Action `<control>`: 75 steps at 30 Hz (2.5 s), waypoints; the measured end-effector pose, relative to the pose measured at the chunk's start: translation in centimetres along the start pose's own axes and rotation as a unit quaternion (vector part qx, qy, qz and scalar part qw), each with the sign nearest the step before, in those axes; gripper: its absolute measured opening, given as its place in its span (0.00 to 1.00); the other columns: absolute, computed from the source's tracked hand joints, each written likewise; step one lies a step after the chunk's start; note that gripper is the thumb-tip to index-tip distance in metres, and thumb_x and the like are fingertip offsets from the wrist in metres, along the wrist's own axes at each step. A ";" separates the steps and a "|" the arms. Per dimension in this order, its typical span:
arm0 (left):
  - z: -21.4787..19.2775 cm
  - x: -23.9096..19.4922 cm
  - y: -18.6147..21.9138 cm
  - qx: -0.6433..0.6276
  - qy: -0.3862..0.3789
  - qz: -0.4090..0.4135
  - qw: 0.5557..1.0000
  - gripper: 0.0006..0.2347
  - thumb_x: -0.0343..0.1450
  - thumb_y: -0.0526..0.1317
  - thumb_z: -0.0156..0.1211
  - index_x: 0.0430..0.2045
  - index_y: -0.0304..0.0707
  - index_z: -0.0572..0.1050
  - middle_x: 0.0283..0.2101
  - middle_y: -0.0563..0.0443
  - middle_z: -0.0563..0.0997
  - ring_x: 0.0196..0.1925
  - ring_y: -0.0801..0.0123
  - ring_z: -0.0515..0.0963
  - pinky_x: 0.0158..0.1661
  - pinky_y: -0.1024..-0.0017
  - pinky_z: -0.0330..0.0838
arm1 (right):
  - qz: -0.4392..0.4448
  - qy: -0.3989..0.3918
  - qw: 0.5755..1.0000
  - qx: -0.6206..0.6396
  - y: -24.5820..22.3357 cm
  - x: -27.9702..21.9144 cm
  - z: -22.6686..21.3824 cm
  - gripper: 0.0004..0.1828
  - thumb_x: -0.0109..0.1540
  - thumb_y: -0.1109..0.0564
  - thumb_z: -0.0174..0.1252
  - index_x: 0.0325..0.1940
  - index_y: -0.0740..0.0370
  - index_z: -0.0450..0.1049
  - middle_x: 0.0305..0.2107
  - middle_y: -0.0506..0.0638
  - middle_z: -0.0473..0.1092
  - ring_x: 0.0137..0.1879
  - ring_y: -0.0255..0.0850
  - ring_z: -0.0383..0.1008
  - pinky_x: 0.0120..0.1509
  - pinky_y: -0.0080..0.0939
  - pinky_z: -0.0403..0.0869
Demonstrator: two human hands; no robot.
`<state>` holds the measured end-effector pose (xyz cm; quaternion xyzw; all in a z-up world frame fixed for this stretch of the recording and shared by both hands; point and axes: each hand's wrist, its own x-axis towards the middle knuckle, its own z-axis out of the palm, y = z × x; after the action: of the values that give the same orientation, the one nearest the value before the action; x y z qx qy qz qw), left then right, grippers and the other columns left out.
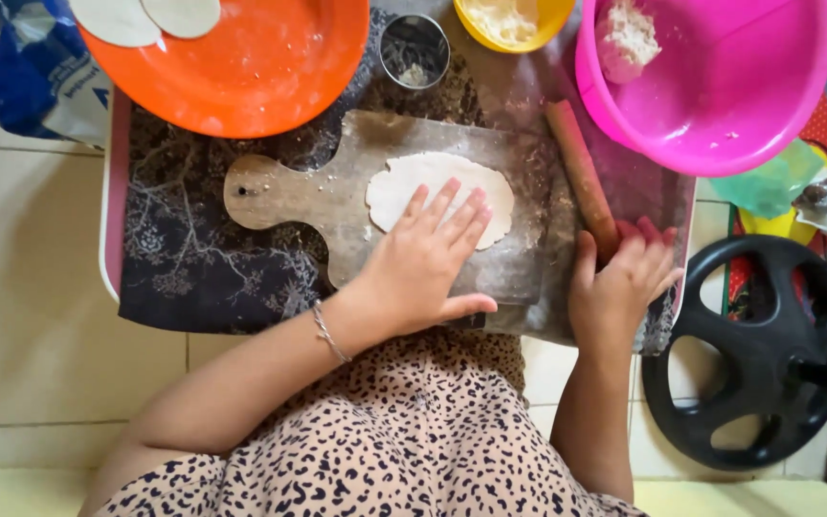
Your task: Rolling out dough with a rolling pin, cutting circles with a metal cutter, and filling/folding the dough to make shapes.
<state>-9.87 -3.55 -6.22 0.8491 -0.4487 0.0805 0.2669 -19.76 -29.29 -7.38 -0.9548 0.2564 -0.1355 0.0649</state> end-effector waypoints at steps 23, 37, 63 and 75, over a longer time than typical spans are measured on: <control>-1.2 5.3 -6.2 0.178 0.173 -0.035 0.968 0.03 0.60 0.37 0.63 0.17 0.44 0.74 0.27 0.52 0.70 0.37 0.59 0.72 0.46 0.53 0.67 | -0.323 -0.075 0.939 0.087 -13.1 6.0 -3.2 0.21 0.58 0.54 0.69 0.53 0.62 0.79 0.43 0.54 0.70 0.53 0.53 0.70 0.56 0.55 0.71; -3.8 4.7 -6.0 0.070 0.026 -0.030 0.997 0.06 0.64 0.42 0.68 0.29 0.49 0.76 0.29 0.58 0.74 0.37 0.63 0.76 0.39 0.62 0.69 | -0.323 -0.149 0.918 0.173 -12.4 8.0 -3.9 0.15 0.54 0.55 0.70 0.43 0.56 0.76 0.40 0.51 0.68 0.47 0.52 0.69 0.53 0.52 0.71; -11.4 6.8 -8.1 0.061 0.031 -0.113 0.991 0.16 0.69 0.33 0.67 0.50 0.32 0.74 0.52 0.38 0.72 0.41 0.59 0.74 0.41 0.68 0.76 | -0.095 -0.270 0.936 0.203 -13.8 8.6 -8.2 0.11 0.60 0.64 0.67 0.47 0.70 0.80 0.25 0.50 0.77 0.22 0.32 0.67 0.25 0.31 0.64; -9.7 8.3 -10.1 0.023 0.068 -0.086 0.994 0.05 0.67 0.28 0.68 0.31 0.26 0.79 0.50 0.26 0.77 0.44 0.50 0.82 0.46 0.66 0.82 | -0.064 -0.171 0.923 0.338 -12.1 6.6 -8.9 0.11 0.66 0.70 0.63 0.52 0.77 0.76 0.31 0.54 0.73 0.31 0.34 0.67 0.35 0.29 0.65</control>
<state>4.09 0.20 1.20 0.8829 -0.3530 0.1252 0.2832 -11.19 -22.73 4.93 -0.8991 0.1186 -0.0525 0.4180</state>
